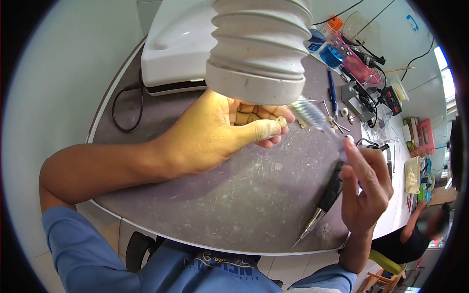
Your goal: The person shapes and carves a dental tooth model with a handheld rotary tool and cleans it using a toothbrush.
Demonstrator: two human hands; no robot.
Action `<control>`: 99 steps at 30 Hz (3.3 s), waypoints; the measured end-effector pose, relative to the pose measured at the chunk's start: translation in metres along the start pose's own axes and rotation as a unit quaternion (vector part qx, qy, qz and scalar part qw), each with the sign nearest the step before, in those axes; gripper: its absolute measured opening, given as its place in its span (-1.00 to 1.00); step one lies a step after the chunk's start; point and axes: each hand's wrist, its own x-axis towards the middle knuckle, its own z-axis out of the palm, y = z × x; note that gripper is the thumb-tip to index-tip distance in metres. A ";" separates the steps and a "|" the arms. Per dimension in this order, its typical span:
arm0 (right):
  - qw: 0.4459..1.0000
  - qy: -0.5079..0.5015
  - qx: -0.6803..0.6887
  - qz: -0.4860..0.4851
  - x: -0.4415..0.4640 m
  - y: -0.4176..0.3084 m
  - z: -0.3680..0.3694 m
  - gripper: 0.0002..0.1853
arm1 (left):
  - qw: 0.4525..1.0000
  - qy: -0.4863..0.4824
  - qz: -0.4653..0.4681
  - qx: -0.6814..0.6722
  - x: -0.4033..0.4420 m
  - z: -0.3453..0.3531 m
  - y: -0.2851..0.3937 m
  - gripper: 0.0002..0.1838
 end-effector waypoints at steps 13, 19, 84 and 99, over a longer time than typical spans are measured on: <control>1.000 0.016 -0.006 -0.004 -0.004 0.009 -0.011 -0.52 | 0.999 0.039 -0.007 -0.033 0.003 0.001 0.000 -0.76; 0.998 -0.018 -0.028 -0.048 0.000 0.005 -0.003 -0.50 | 0.999 0.032 0.003 -0.034 0.003 0.001 -0.001 -0.75; 0.996 -0.036 -0.017 -0.080 -0.007 0.017 -0.010 -0.64 | 0.993 0.016 -0.028 0.111 -0.001 0.001 0.002 -0.82; 0.989 -0.043 -0.096 0.105 0.032 0.043 0.004 -0.79 | 0.993 -0.025 0.024 0.115 0.006 0.001 -0.004 -0.81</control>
